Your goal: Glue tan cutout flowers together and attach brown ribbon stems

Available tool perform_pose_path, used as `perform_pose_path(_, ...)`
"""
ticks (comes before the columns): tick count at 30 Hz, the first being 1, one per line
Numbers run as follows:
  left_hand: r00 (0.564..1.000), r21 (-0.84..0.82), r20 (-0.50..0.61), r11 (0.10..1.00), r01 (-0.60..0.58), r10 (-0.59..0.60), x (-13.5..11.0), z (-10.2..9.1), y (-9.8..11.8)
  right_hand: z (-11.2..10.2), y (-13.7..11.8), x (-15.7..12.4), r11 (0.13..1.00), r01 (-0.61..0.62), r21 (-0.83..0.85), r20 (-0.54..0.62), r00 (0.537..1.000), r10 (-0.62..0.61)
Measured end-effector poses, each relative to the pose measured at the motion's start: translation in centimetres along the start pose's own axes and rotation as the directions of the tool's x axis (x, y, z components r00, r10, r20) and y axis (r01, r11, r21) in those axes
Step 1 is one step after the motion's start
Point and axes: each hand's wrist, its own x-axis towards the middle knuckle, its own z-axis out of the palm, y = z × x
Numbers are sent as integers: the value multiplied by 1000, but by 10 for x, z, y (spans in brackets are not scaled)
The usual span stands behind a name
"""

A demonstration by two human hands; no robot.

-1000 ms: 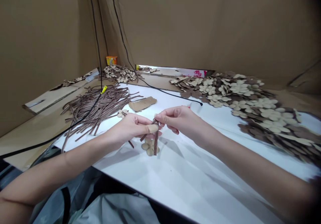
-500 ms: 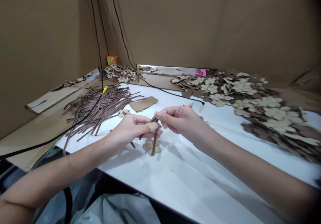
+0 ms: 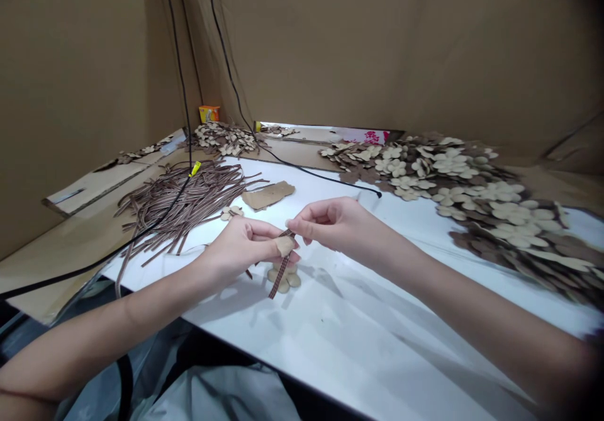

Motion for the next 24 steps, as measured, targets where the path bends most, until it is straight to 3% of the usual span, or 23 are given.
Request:
perform_pose_path(14,997,-141,70,990,30,-21,-7,-6,8,2,-2,-1,996,-31,83,8,1000,30)
perform_pose_path(18,997,-100,77,995,16,-8,-4,-5,8,3,2,0,996,-3,87,4,1000,3)
perform_pose_path(24,1000,-100,-15,995,-12,10,-3,0,8,5,8,1,994,87,68,-64,995,-82)
